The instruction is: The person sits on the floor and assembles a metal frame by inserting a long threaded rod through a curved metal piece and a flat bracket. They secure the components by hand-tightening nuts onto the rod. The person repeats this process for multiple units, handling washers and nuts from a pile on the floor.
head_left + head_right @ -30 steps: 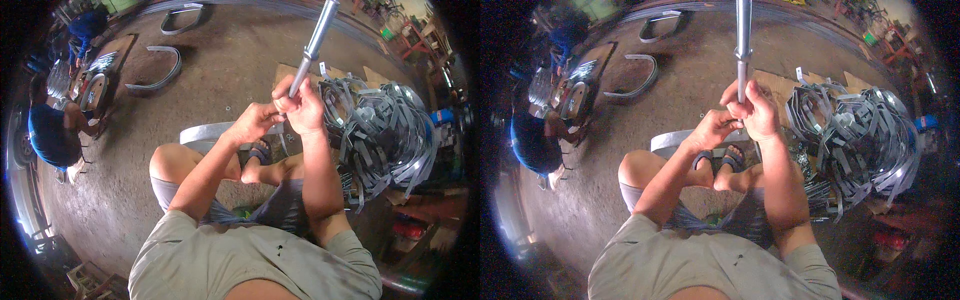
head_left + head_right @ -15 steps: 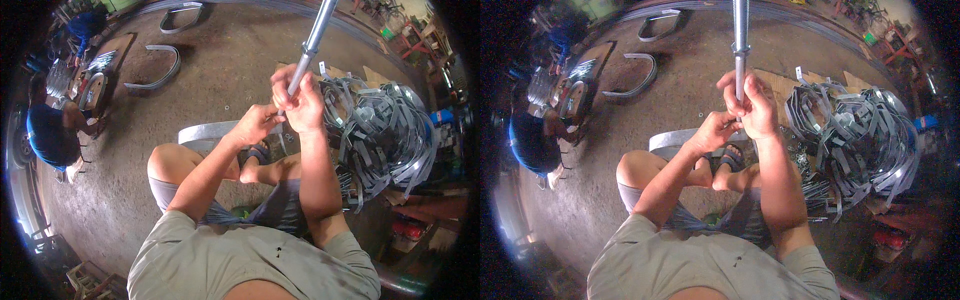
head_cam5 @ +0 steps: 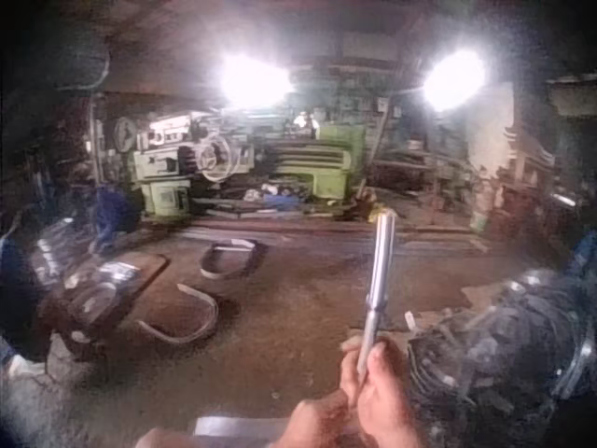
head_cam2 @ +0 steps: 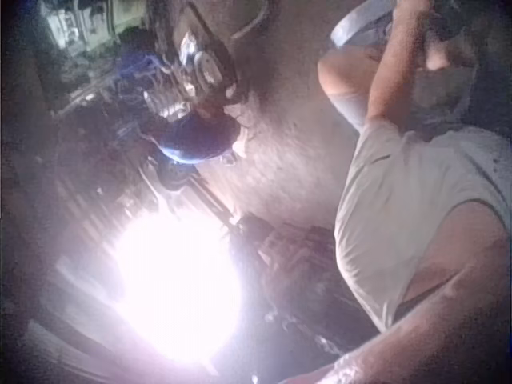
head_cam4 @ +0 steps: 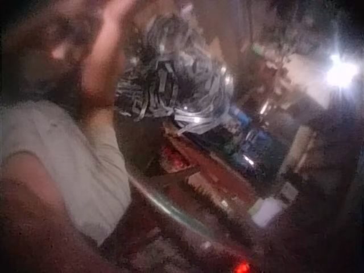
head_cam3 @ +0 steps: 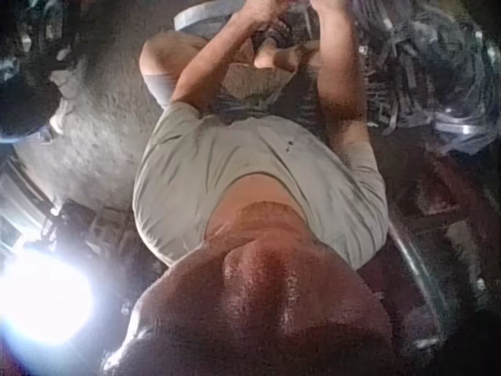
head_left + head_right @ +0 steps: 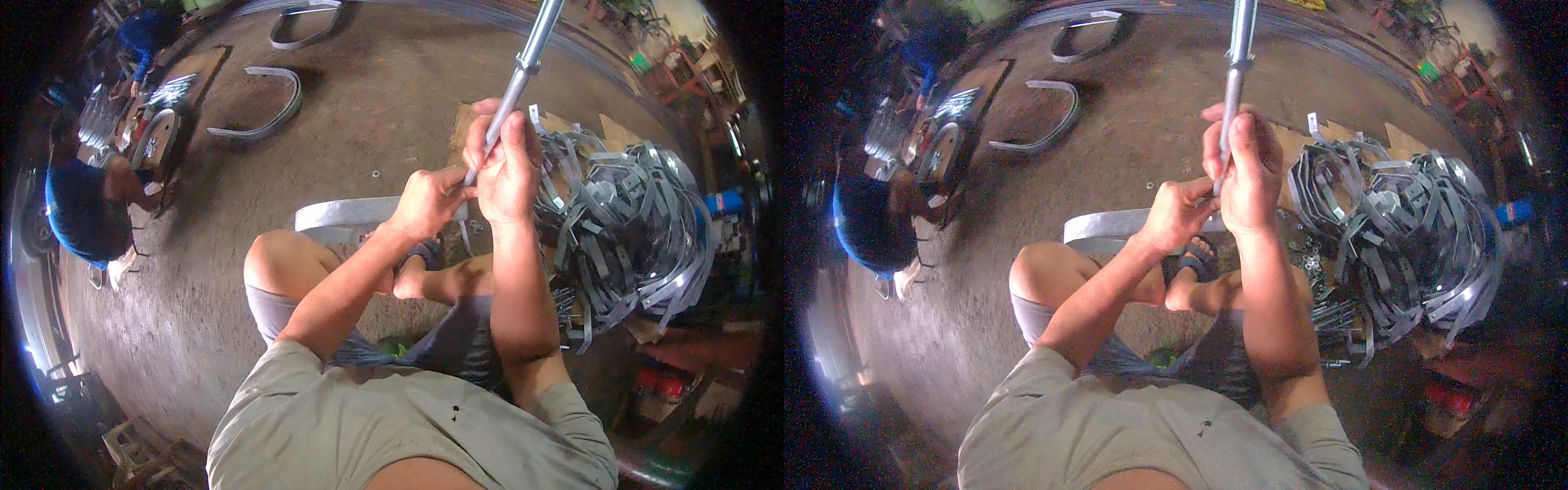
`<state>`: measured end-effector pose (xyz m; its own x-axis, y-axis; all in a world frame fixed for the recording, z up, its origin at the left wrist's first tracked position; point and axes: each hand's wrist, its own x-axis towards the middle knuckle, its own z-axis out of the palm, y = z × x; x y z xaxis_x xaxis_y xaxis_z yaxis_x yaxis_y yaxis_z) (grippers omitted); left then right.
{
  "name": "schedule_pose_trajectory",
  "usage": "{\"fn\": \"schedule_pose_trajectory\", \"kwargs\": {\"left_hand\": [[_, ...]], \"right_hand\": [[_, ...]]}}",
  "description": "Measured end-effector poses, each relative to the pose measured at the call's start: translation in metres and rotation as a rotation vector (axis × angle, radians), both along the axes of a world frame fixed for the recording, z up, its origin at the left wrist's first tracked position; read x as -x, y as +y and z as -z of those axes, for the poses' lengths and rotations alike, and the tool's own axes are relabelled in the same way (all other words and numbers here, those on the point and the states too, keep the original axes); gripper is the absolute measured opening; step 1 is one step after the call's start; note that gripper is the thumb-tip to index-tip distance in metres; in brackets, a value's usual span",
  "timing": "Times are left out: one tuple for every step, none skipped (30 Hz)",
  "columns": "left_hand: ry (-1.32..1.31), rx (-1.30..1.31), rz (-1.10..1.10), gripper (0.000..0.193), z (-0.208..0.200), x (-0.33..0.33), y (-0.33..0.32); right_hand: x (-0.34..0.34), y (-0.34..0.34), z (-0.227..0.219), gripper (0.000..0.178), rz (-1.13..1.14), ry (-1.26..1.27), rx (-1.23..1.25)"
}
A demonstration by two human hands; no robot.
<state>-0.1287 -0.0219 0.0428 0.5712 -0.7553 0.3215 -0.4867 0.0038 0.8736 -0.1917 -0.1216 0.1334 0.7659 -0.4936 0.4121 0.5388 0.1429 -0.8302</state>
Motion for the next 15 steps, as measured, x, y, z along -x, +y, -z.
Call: {"fn": "schedule_pose_trajectory", "kwargs": {"left_hand": [[0.003, -0.026, -0.068, 0.024, 0.001, 0.001, -0.001], [0.071, 0.021, -0.074, 0.021, -0.002, 0.001, -0.001], [0.04, 0.017, -0.025, 0.019, 0.0, 0.0, -0.001], [0.007, 0.012, 0.017, 0.017, 0.003, -0.004, -0.001], [-0.049, -0.018, 0.123, 0.02, 0.007, -0.009, 0.001], [-0.099, -0.049, 0.237, 0.026, 0.011, -0.012, 0.002], [-0.055, -0.052, 0.301, 0.025, 0.016, -0.014, 0.003], [-0.022, -0.046, 0.378, 0.024, 0.014, -0.016, 0.001], [-0.057, -0.038, 0.342, 0.023, 0.01, -0.015, 0.007], [-0.082, -0.024, 0.316, 0.023, 0.008, -0.011, 0.011], [-0.096, -0.103, 0.226, 0.021, 0.011, -0.007, 0.009], [-0.126, -0.076, 0.152, 0.022, 0.015, -0.006, 0.009], [-0.155, -0.046, 0.086, 0.023, 0.015, -0.004, 0.009], [-0.177, -0.011, 0.026, 0.023, 0.016, -0.001, 0.005], [-0.199, -0.02, -0.018, 0.024, 0.022, -0.002, 0.002]], "right_hand": [[-0.007, 0.01, 0.001, 0.04, 0.161, 0.015, 0.041], [-0.016, 0.018, 0.0, 0.034, 0.315, 0.022, 0.082], [-0.016, 0.022, 0.006, 0.029, 0.264, 0.006, -0.052], [-0.014, 0.02, 0.012, 0.035, 0.277, 0.047, -0.06], [-0.008, 0.014, 0.017, 0.043, 0.162, 0.021, -0.074], [-0.002, 0.01, 0.014, 0.05, 0.046, 0.009, -0.107], [0.001, 0.003, 0.019, 0.055, -0.095, -0.014, -0.081], [0.005, -0.006, 0.026, 0.06, -0.131, -0.002, -0.061], [0.007, -0.012, 0.022, 0.065, -0.286, 0.011, 0.019], [0.007, -0.002, 0.013, 0.067, -0.29, 0.057, 0.007], [0.006, 0.005, 0.013, 0.066, -0.15, 0.059, 0.016], [0.002, 0.013, 0.012, 0.064, -0.007, 0.06, 0.022], [-0.006, 0.019, 0.014, 0.062, 0.138, 0.03, 0.072], [-0.014, 0.021, 0.021, 0.06, 0.289, 0.008, 0.126], [-0.019, 0.025, 0.023, 0.058, 0.443, -0.015, 0.176]]}}
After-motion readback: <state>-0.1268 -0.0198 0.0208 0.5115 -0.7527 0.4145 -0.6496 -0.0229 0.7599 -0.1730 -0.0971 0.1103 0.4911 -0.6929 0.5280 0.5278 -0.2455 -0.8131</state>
